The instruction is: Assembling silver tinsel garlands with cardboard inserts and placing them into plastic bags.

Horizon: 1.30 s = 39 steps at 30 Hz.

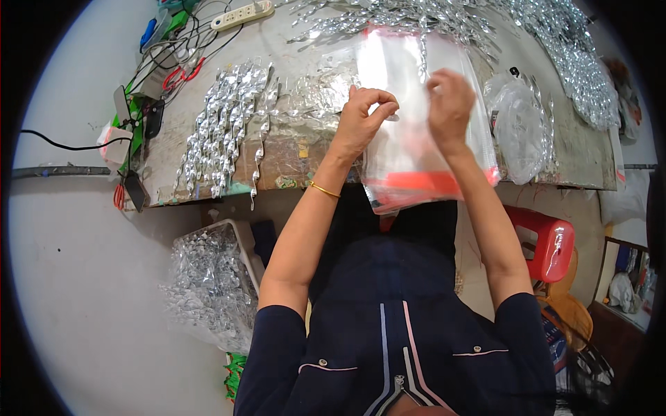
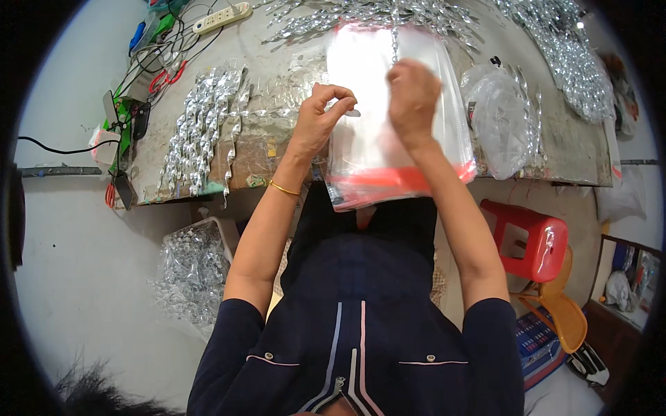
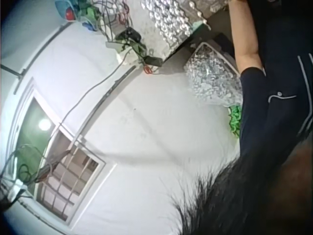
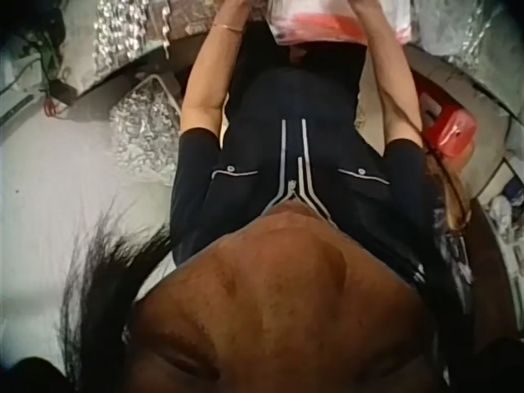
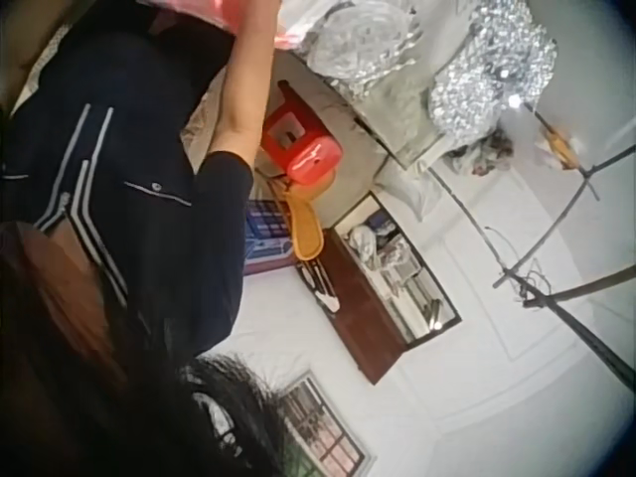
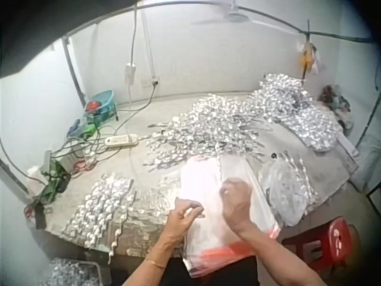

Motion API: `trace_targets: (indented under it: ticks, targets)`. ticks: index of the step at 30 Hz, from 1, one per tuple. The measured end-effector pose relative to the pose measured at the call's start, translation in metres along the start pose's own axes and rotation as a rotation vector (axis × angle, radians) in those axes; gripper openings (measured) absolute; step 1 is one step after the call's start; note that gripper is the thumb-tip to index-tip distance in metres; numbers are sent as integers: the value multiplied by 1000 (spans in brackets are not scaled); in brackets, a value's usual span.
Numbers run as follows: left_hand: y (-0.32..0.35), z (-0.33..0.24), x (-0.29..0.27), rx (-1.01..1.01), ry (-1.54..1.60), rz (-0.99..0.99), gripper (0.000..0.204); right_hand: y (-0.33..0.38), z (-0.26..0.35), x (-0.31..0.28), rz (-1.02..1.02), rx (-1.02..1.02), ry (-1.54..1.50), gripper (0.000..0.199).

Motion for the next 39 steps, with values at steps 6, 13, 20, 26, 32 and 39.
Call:
trace_targets:
  ticks: [6,13,20,26,32,39]
  targets:
    - [-2,-9,0,124,-214,15,7,-5,-49,-2,-184,303,-17,4]
    - [2,5,2,-61,31,-1,9,-6,-36,-8,-21,185,-62,9]
    - [3,0,-1,94,-174,57,7,6,-52,2,57,434,-292,14]
    - [3,-5,0,227,-250,66,6,19,23,-5,337,551,-910,11]
    - [11,-7,-4,334,-150,-88,11,22,44,5,480,498,-849,23]
    - [24,-6,-17,365,-85,-209,13,29,48,25,631,594,-1137,36]
Point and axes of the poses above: each hand's wrist, its own y-axis away from the middle knuckle, its own x-axis out of the palm, z = x × y, the point moved 2 cm from there along -y, towards the middle knuckle, and after that the axes turned 2 degrees about x, right-handed, at the moved point
